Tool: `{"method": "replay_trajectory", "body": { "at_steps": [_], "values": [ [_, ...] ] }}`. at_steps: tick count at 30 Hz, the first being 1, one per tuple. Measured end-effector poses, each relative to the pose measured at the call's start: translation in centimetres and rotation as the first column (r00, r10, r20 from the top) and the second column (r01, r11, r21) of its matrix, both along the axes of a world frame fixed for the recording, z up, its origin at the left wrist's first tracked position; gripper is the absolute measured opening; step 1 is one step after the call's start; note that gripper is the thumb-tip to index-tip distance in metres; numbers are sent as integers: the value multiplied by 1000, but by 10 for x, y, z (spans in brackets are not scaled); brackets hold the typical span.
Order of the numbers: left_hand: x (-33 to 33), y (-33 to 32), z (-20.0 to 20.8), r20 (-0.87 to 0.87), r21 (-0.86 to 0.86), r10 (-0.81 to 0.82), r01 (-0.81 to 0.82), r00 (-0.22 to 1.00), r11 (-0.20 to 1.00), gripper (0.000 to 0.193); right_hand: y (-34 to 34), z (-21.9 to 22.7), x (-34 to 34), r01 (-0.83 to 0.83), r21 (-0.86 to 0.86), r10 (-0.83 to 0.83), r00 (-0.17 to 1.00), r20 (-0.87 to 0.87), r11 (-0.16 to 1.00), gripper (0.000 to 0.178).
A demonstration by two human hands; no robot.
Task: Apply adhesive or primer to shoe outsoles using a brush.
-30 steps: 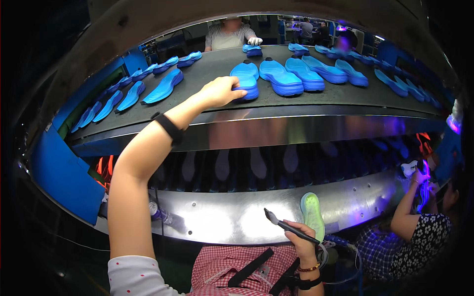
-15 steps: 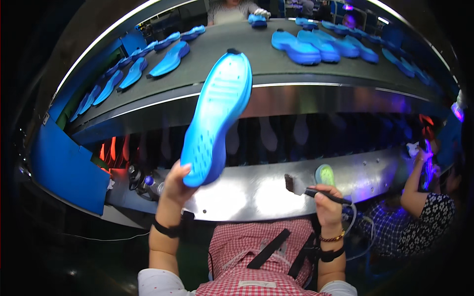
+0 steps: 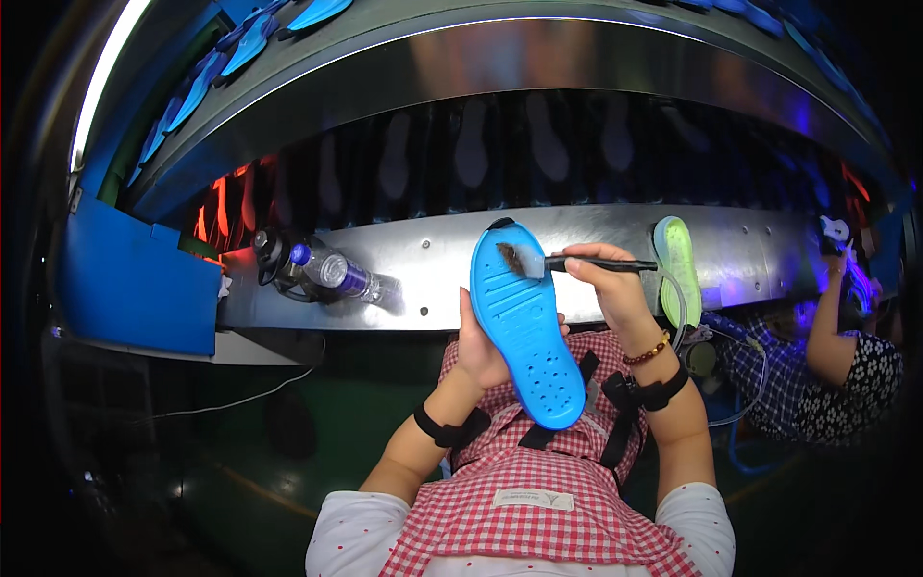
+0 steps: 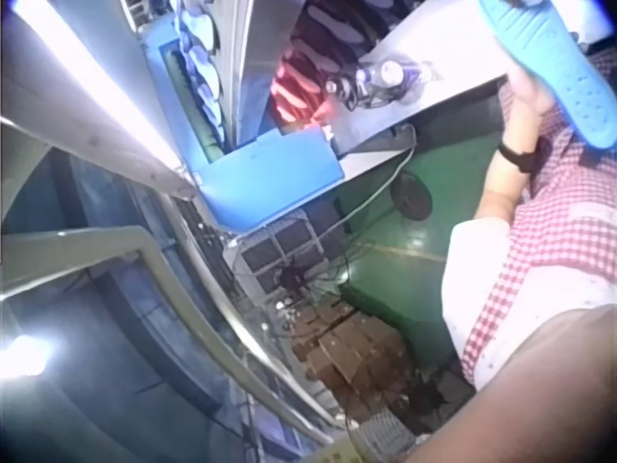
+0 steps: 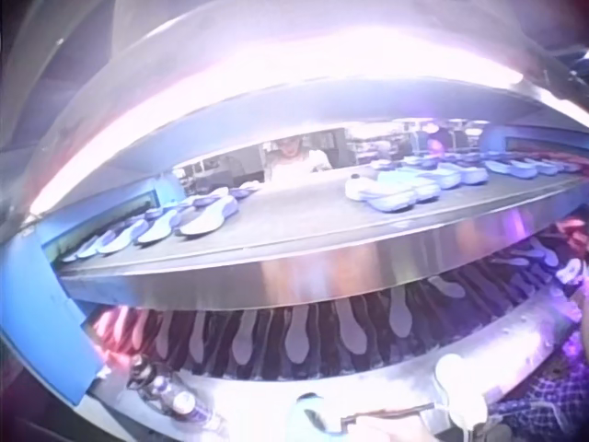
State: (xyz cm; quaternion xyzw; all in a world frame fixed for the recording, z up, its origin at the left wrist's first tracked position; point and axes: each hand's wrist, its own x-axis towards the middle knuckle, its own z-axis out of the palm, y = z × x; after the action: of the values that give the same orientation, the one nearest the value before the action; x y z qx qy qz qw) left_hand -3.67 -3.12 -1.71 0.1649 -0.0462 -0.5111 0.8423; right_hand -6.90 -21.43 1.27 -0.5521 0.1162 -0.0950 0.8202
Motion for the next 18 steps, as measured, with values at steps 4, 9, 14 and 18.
{"method": "replay_trajectory", "body": {
  "at_steps": [4,9,14,18],
  "values": [
    [-7,-3,-3,-66,44,31,-28,997,999,90,15,7,9,-4,-84,5,1000,3,996,21],
    [-9,-15,-10,57,355,312,-311,948,881,77,37,7,4,110,-703,28,983,182,703,20],
    [18,5,-12,127,286,316,-340,940,896,86,32,16,-38,-83,-786,330,931,159,612,19],
    [18,10,-4,130,204,192,-216,973,955,90,12,45,-47,-248,-803,483,874,56,542,20]
  ]
}}
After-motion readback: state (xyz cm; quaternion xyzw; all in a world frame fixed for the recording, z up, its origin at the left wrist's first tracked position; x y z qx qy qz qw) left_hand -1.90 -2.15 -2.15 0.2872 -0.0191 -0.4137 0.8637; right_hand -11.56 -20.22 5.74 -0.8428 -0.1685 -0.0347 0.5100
